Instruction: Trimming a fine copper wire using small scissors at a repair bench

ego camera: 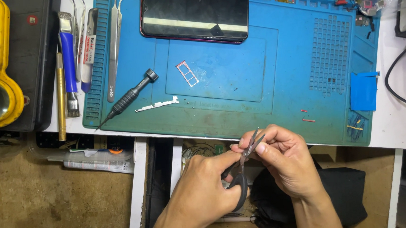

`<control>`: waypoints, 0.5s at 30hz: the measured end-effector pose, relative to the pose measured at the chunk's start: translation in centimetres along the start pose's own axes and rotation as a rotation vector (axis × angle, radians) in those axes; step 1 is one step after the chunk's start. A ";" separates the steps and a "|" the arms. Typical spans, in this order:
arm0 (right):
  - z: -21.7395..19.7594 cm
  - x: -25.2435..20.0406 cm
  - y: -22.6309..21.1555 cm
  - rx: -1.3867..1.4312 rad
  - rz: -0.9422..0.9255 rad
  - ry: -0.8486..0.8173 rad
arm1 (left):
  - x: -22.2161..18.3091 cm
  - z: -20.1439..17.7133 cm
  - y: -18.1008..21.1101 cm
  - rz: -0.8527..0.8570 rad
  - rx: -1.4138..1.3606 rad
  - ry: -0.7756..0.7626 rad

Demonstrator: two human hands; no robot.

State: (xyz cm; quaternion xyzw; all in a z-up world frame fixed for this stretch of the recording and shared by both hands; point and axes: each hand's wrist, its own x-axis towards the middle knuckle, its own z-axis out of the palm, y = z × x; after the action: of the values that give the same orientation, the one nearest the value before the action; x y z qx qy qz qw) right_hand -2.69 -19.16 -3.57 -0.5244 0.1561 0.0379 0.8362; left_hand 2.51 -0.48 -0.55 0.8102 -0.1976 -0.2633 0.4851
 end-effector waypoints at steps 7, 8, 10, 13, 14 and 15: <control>-0.1 0.0 0.0 -0.004 0.001 -0.002 | 0.0 -0.2 0.0 -0.005 0.017 -0.019; -0.1 0.0 0.0 -0.015 0.003 -0.003 | 0.0 -0.2 0.0 -0.015 0.025 -0.029; -0.1 0.0 0.0 -0.025 0.005 -0.002 | 0.0 -0.2 -0.1 -0.026 0.031 -0.039; -0.2 0.0 0.1 -0.014 0.011 -0.002 | 0.0 -0.2 -0.3 -0.027 0.041 -0.050; -0.2 0.0 0.1 -0.017 0.009 -0.006 | -0.1 -0.1 -0.4 -0.031 0.047 -0.055; -0.2 0.0 0.0 -0.021 0.007 -0.009 | -0.1 -0.1 -0.4 -0.035 0.054 -0.061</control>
State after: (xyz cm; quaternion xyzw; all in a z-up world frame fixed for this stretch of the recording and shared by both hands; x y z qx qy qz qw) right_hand -2.75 -19.34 -3.69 -0.5324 0.1538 0.0449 0.8312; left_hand 2.57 -0.17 -0.86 0.8178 -0.2052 -0.2908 0.4522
